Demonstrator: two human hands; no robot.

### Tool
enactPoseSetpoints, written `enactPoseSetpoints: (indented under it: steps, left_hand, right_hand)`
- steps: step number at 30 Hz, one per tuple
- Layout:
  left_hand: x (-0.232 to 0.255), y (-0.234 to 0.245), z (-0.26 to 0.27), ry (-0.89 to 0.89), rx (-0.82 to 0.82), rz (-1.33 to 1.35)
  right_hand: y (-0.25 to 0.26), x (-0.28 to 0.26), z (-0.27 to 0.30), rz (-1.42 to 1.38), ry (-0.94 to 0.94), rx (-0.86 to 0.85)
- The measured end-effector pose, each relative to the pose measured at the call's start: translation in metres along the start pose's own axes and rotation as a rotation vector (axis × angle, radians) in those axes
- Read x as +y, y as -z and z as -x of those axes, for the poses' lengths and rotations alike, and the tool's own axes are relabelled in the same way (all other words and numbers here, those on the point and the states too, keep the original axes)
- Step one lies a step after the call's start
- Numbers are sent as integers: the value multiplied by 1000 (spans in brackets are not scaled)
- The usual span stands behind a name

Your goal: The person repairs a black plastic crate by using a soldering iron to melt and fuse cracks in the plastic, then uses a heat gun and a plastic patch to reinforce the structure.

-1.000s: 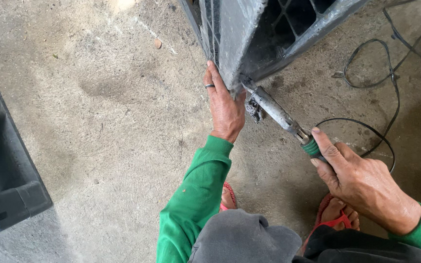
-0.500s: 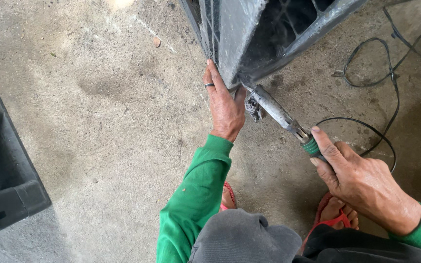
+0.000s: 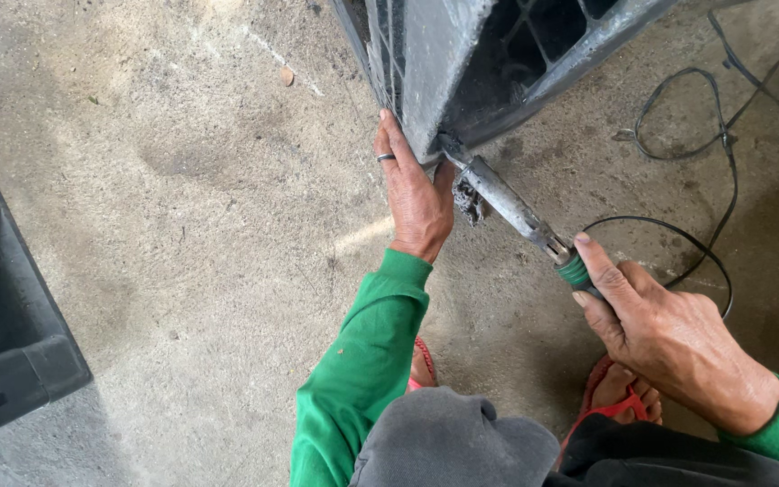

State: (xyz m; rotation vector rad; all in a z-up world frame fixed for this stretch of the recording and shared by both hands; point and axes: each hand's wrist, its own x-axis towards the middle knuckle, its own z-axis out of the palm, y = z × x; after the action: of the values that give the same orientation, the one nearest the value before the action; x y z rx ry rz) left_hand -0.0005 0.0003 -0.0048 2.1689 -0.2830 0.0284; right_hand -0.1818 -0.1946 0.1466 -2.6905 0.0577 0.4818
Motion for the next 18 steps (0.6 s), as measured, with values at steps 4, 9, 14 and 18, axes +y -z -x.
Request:
enactPoseSetpoints:
  steps: [4,9,14,18]
  left_hand:
    - [1,1,1,6,7,10]
    - [2,2,0,4,19,12]
    - [1,0,0,9,23,15]
    - [0,0,1,10,26,20]
  right_hand:
    - [0,1,-1,21,-3,-3]
    - [1,-1,-2,9,-1,34]
    - [-1,0,-3,47,-2,26]
    - [-2,1,-3,44,4,21]
